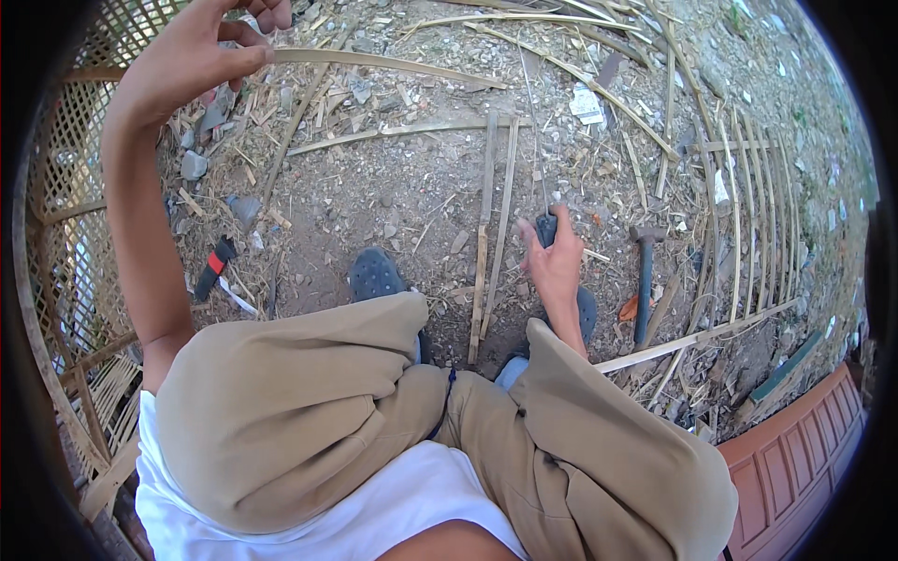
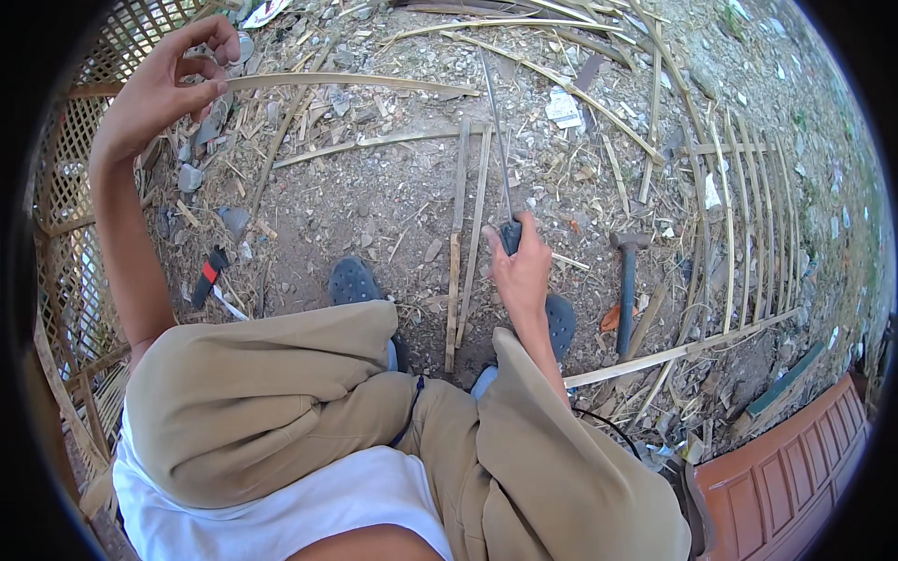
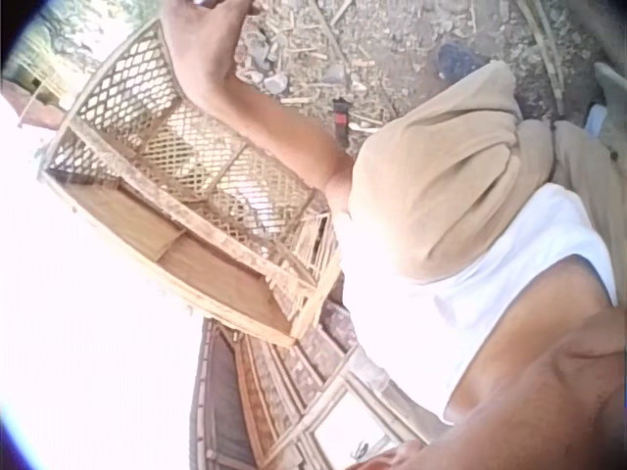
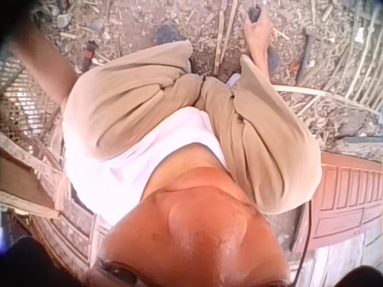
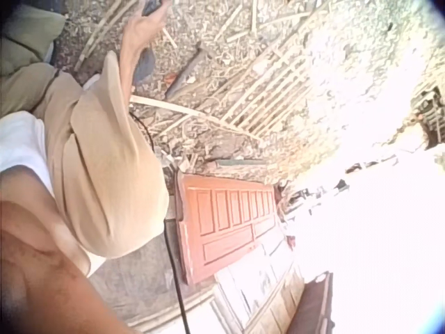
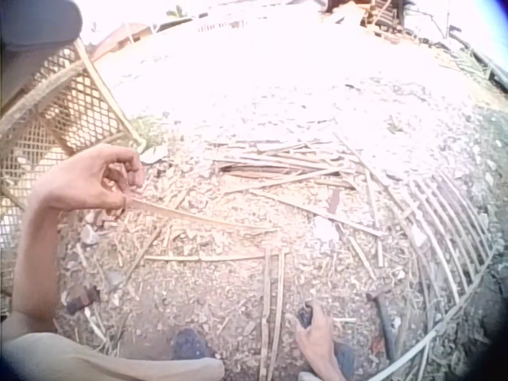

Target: The person cuts, whittles, and smooths bamboo strips using a large knife, then joins and fastens the wooden strips together using small tacks and a hammer.

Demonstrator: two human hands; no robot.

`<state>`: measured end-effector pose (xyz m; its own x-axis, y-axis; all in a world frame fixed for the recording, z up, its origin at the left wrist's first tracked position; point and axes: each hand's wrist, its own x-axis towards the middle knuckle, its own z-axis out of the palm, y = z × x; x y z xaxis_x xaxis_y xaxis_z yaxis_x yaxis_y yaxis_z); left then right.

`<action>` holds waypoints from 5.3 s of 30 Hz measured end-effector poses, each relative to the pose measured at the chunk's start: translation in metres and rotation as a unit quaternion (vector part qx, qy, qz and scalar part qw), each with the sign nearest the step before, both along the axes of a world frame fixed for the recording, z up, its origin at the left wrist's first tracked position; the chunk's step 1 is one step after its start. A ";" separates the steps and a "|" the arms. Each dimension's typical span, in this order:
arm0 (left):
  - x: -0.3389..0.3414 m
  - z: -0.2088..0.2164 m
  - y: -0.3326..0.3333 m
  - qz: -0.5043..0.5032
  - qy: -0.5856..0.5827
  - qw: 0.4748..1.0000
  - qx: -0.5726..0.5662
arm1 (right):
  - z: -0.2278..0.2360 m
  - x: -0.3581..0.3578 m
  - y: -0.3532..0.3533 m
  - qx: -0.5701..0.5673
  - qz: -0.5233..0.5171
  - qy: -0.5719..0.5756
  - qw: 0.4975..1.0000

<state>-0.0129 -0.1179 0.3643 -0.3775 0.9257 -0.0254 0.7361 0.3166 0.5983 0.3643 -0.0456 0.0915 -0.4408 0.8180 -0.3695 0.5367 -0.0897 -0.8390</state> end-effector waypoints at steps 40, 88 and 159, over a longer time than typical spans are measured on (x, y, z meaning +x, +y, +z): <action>0.026 -0.053 0.196 -0.133 -0.450 0.766 0.440 | -0.044 -0.063 0.030 0.063 0.000 0.056 0.996; -0.012 -0.035 0.127 -0.131 -0.576 0.601 0.539 | -0.007 -0.073 0.030 0.051 0.043 0.011 0.998; -0.139 -0.094 0.038 0.188 -0.265 0.731 0.600 | -0.003 -0.194 -0.016 0.117 0.157 0.150 0.969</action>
